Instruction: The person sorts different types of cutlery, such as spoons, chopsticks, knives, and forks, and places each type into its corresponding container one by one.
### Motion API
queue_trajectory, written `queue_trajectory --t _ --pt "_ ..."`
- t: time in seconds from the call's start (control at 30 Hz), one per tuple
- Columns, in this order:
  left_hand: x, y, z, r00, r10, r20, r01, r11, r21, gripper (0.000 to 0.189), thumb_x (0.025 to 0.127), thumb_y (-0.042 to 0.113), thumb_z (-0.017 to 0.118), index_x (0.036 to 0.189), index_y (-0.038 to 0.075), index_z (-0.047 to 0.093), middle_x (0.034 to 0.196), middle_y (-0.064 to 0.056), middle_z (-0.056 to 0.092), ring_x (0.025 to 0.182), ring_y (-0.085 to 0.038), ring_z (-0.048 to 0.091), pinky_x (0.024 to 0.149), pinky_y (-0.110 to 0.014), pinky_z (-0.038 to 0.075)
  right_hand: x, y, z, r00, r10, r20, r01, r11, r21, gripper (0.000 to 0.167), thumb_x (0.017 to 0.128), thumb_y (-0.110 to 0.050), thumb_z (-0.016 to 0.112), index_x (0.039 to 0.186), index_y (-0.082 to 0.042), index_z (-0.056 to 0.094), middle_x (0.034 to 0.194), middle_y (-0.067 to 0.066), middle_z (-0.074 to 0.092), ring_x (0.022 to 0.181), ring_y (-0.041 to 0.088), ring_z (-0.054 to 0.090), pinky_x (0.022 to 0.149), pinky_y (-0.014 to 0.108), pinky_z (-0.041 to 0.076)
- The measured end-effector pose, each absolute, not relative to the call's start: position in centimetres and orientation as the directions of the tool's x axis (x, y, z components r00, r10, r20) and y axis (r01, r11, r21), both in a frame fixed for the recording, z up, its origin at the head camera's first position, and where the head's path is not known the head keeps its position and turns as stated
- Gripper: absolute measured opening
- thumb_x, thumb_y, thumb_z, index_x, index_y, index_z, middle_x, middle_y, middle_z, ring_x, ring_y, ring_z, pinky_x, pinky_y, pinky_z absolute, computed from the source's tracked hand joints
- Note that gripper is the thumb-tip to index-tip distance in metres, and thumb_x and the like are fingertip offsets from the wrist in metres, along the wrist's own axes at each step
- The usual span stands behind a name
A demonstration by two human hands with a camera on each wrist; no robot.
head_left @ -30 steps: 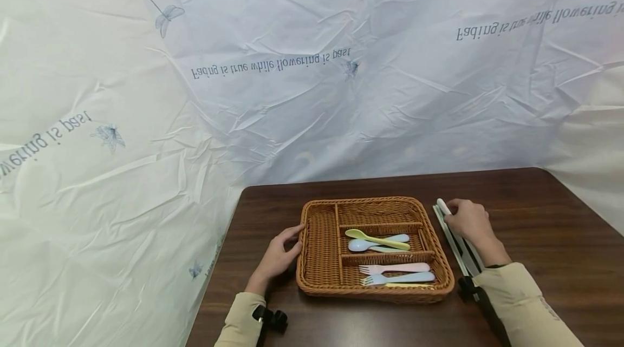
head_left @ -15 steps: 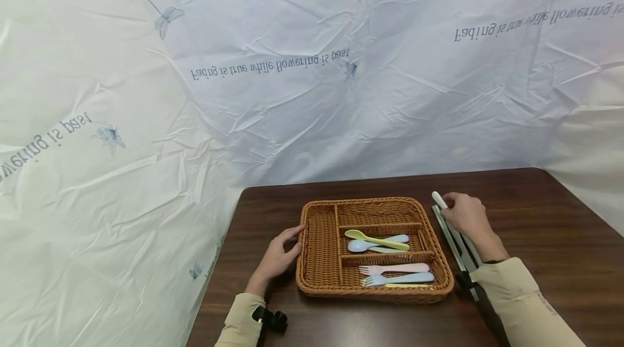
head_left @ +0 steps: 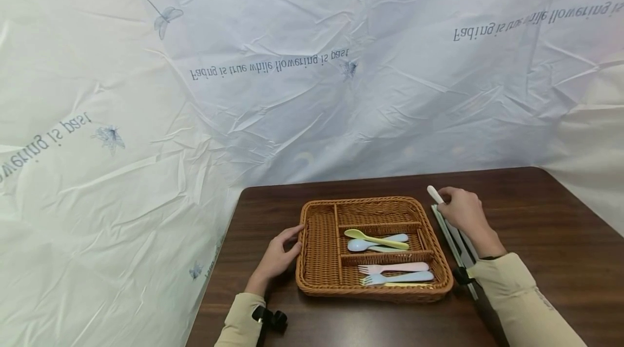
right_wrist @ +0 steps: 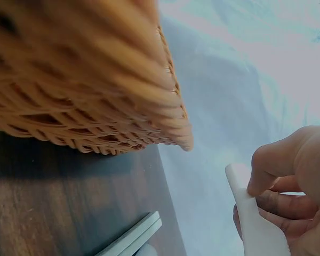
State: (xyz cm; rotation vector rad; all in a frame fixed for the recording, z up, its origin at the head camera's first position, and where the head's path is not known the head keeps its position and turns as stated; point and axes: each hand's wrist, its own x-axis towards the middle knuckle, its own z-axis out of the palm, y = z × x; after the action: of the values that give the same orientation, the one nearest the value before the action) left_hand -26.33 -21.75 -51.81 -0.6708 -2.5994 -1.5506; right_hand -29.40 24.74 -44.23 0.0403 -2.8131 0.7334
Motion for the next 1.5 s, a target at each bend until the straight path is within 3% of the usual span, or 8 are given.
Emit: queue_trajectory --t 0.67,0.8,1.07,1.5 --pt "-26.4 -21.8 -51.9 -0.894 0.354 0.275 0.411 0.401 0.819 0.045 0.099 0.012 0.056 0.143 0.007 0.050 0.143 -0.011 0.051 0.118 -0.031 0.059 0.098 -0.050 0.049 -30.2 22.3 -41.8 -0.964 -0.023 0.265 -0.155 0.858 -0.489 0.037 0.088 -0.005 0.061 0.123 0.006 0.061 0.101 0.026 0.069 0.072 0.028 0.065 0.051 0.032 0.045" --pt "-26.4 -21.7 -51.8 -0.898 0.346 0.271 0.402 0.398 0.825 0.045 0.098 0.009 0.057 0.143 0.007 0.050 0.143 -0.014 0.051 0.118 -0.033 0.059 0.099 -0.052 0.048 -30.2 21.7 -41.3 -0.969 -0.040 0.242 -0.163 0.844 -0.511 0.037 0.089 -0.005 0.059 0.125 0.005 0.060 0.102 0.028 0.068 0.065 0.023 0.062 0.047 0.030 0.042" --pt "-25.1 -21.2 -49.3 -0.895 0.374 0.241 0.386 0.382 0.840 0.045 0.098 0.001 0.052 0.142 -0.004 0.046 0.143 -0.027 0.046 0.122 -0.042 0.054 0.102 -0.059 0.042 -30.6 20.2 -40.8 -0.969 -0.075 0.234 -0.189 0.836 -0.515 0.035 0.091 -0.005 0.058 0.125 0.001 0.062 0.094 0.024 0.069 0.053 0.017 0.052 0.043 0.030 0.037" --pt "-24.4 -21.1 -48.0 -0.893 0.393 0.221 0.379 0.390 0.839 0.045 0.098 0.002 0.052 0.143 -0.003 0.046 0.143 -0.027 0.046 0.121 -0.042 0.055 0.101 -0.059 0.043 -31.0 18.1 -40.6 -0.954 -0.149 0.262 -0.265 0.826 -0.497 0.030 0.091 -0.004 0.059 0.120 -0.004 0.067 0.092 0.023 0.067 0.041 0.014 0.036 0.038 0.025 0.030"
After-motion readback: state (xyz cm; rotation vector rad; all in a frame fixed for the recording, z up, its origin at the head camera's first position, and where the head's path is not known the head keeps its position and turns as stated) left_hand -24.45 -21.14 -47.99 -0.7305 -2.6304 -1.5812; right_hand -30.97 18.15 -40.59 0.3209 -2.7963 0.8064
